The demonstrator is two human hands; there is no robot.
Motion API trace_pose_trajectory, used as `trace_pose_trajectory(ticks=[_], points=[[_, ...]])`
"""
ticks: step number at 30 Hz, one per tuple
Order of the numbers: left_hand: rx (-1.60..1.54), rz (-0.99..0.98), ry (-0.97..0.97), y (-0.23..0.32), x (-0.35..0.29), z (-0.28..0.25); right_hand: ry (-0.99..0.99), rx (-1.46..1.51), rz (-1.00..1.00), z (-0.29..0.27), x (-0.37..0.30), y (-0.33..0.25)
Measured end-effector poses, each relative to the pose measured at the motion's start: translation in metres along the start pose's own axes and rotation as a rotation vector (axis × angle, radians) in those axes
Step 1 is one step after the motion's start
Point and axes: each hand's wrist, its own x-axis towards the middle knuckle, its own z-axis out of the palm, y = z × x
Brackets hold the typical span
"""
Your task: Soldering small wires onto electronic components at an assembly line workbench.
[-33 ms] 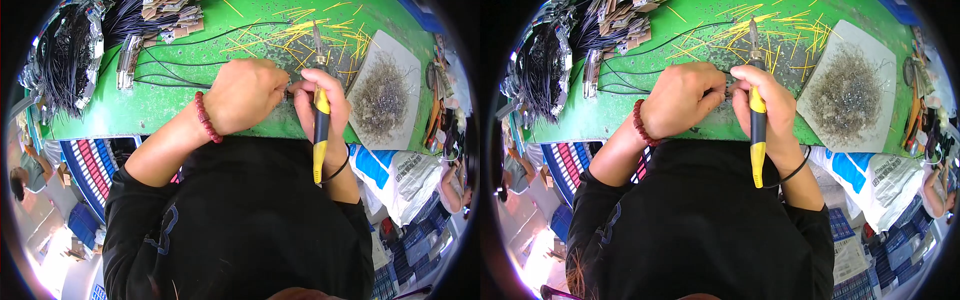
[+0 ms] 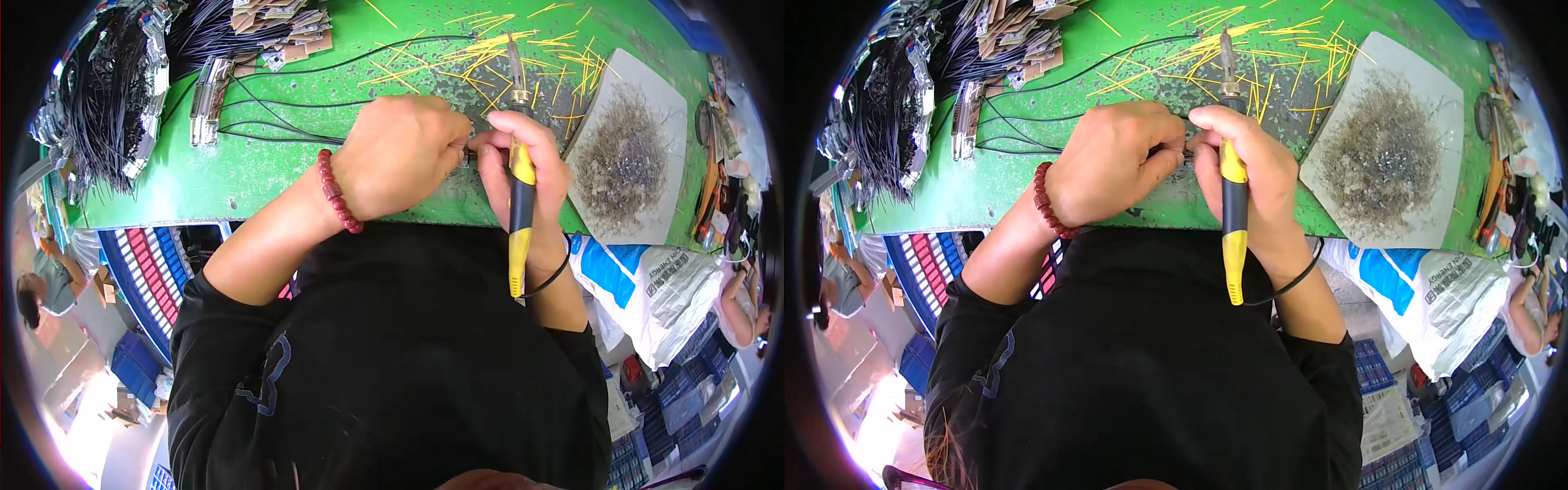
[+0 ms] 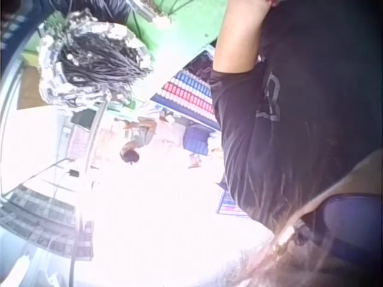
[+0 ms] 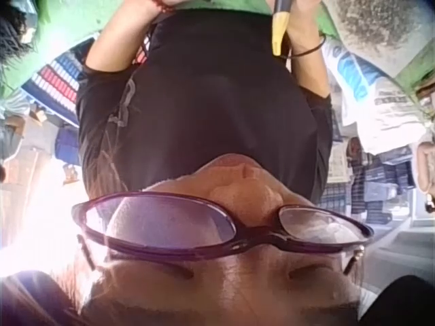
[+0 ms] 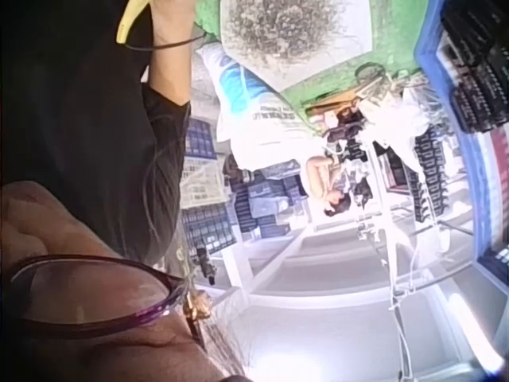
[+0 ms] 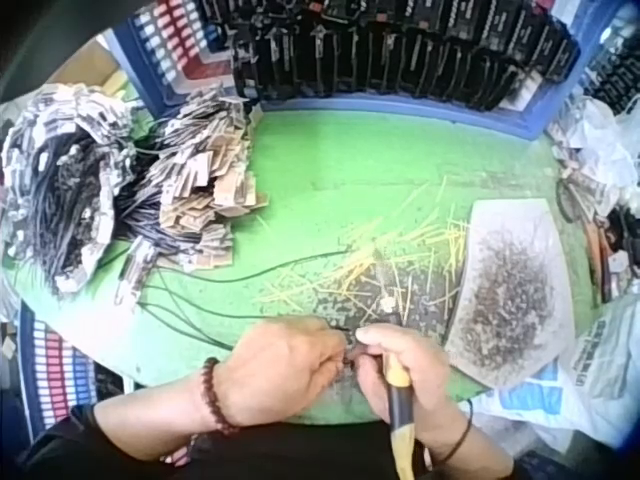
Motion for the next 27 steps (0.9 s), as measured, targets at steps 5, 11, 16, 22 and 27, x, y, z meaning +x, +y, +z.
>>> trace_pose_trajectory(ticks=[5,11,16,22,27], points=[[-0.012,-0.018,-0.011,0.0,-0.001,-0.001,-0.019,-0.008,0.204,-0.006,-0.007,-0.006],[-0.095,-0.077,0.043,-0.001,-0.001,0.0,-0.088,-0.015,0.091,-0.005,-0.003,-0.005],[-0.044,-0.09,0.118,0.002,-0.002,0.007,0.036,0.024,0.097,-0.012,-0.012,0.002],[0.023,-0.1,0.119,0.003,0.0,0.01,0.031,0.182,0.306,-0.053,-0.035,-0.015],[0.049,-0.084,0.112,0.004,0.003,0.013,0.269,0.278,0.293,-0.072,-0.057,-0.006]])
